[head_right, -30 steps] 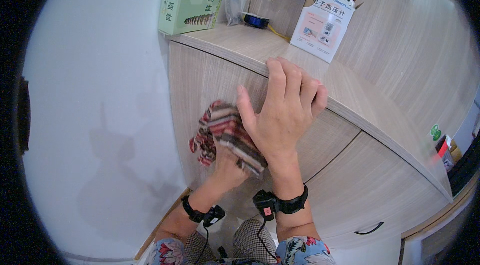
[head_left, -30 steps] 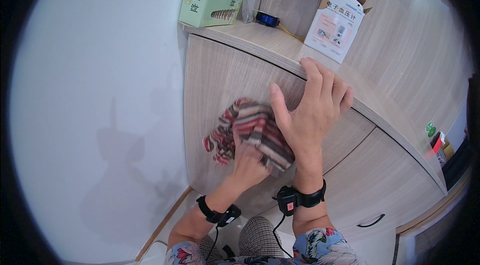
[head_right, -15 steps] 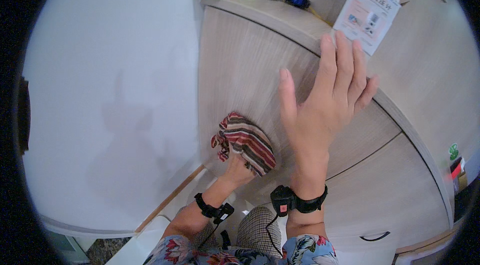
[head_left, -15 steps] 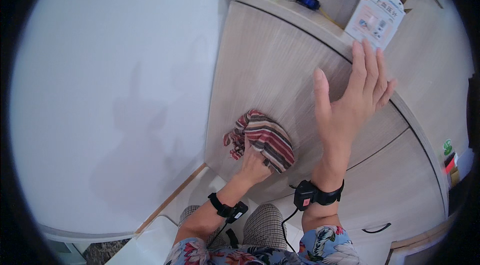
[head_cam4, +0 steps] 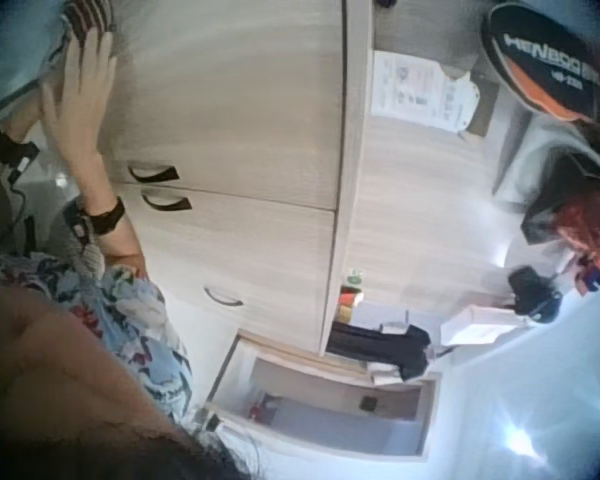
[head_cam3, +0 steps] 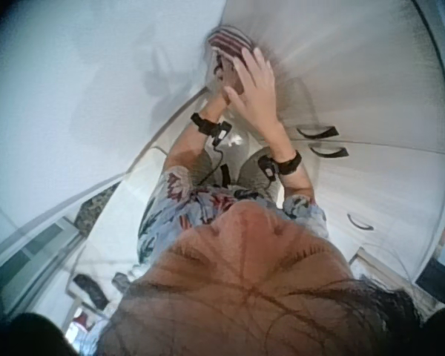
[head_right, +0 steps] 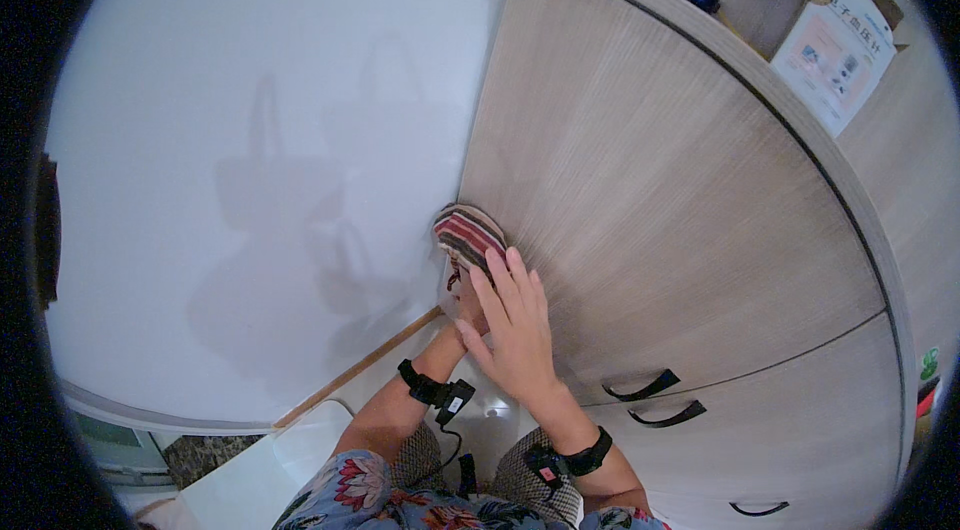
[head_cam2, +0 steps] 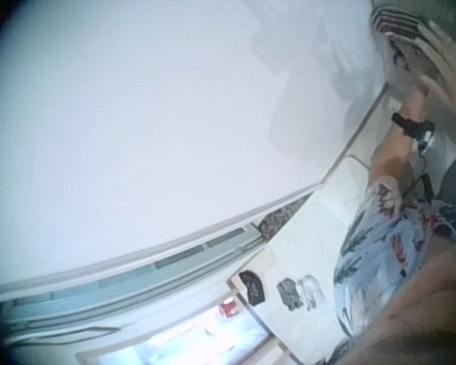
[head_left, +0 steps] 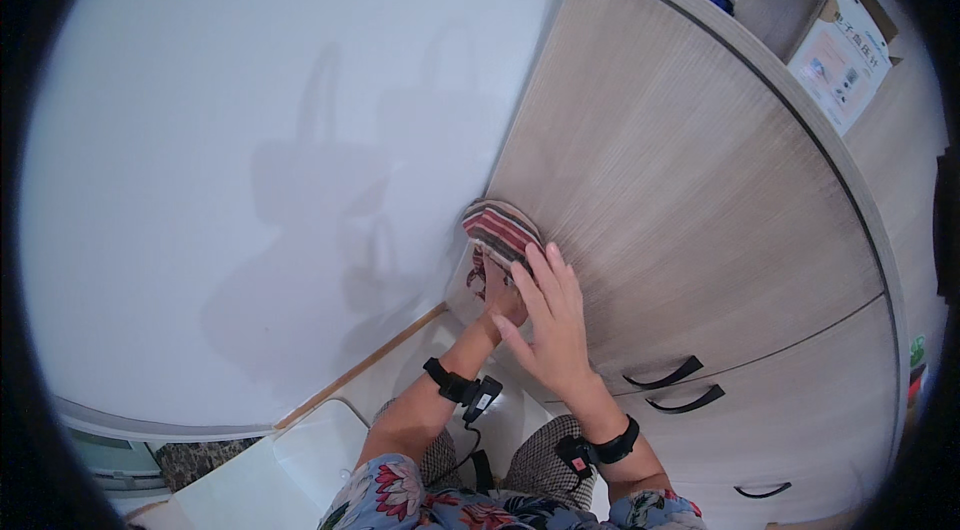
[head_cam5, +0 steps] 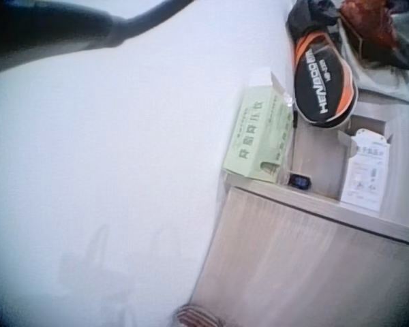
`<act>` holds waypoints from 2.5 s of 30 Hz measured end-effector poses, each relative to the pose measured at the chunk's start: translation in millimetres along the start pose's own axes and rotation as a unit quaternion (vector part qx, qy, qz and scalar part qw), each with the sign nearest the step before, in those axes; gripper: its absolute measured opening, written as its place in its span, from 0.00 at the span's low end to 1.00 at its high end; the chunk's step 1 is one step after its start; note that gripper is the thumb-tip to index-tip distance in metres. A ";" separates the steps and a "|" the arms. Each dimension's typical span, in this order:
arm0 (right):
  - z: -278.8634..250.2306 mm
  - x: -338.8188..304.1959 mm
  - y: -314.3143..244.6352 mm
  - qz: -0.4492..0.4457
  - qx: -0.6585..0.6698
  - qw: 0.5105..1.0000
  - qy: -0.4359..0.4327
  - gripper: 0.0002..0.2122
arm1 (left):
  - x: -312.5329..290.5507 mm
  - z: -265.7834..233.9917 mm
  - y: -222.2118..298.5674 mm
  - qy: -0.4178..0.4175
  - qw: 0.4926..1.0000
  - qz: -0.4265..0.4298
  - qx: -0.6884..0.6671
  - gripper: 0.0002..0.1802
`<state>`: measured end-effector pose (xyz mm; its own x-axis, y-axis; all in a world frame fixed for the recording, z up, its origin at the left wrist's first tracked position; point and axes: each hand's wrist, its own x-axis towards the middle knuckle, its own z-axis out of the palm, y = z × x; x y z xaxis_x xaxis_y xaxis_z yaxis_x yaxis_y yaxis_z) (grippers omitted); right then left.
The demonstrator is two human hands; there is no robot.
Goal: The person wipes the top and side of a wooden cabinet with a striped cloth, moving small items aside to reach the surface.
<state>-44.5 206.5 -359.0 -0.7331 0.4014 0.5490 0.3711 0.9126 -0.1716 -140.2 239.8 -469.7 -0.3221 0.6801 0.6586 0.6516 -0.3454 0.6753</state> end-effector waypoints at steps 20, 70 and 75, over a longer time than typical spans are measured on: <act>82.3 -56.2 27.7 0.098 0.148 0.982 0.060 0.25 | -80.5 41.3 -66.8 -0.068 0.983 -0.146 -0.088 0.22; 34.3 -100.6 28.5 0.065 0.115 0.951 0.280 0.15 | -99.2 66.0 -23.8 -0.174 0.981 0.064 -0.055 0.30; 70.3 -80.5 33.8 0.091 0.067 0.975 0.189 0.10 | -122.0 62.8 -51.6 -0.195 0.952 -0.191 -0.138 0.26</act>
<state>-13.0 210.5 -466.5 -0.3904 0.5235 0.7573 0.3791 0.8410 -0.3859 -91.4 215.3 -605.8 -0.1856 0.9597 0.2112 0.3159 -0.1452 0.9376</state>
